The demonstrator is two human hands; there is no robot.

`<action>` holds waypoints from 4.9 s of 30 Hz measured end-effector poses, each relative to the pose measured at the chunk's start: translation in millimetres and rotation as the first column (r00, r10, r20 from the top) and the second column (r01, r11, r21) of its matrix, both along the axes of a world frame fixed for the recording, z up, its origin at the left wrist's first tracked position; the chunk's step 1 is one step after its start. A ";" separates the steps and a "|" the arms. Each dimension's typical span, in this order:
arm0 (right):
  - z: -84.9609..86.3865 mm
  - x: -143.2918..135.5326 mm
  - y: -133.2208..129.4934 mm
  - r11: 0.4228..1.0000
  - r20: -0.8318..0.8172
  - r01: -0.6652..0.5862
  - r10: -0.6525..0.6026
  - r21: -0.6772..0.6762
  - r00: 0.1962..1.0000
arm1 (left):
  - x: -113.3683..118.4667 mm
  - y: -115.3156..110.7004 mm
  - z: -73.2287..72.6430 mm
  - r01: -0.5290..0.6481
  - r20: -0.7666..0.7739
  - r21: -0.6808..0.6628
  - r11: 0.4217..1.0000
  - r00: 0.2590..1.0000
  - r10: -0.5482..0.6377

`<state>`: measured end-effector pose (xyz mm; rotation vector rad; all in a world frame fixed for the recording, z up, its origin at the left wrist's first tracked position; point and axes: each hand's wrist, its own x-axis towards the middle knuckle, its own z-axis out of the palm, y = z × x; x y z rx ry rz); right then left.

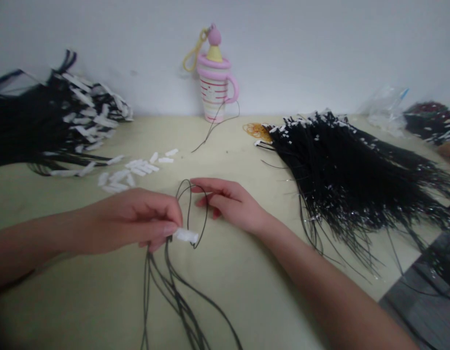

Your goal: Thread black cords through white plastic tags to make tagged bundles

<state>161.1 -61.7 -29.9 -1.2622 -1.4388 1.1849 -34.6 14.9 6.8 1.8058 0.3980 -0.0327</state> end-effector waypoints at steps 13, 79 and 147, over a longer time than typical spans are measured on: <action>17.5 -21.3 -23.0 0.865 0.446 0.074 -0.326 0.496 0.834 | 12.3 7.2 -25.8 -0.366 0.025 -0.313 0.877 0.919 0.392; 16.1 -18.9 -22.4 0.856 0.570 0.074 -0.402 0.511 0.716 | 14.2 14.0 -30.7 -0.491 0.015 -0.542 0.682 0.806 0.592; -0.3 -12.9 -8.7 0.940 0.352 0.115 -0.232 0.322 0.907 | 7.6 20.2 -15.7 -0.473 0.160 -0.468 0.747 0.786 0.597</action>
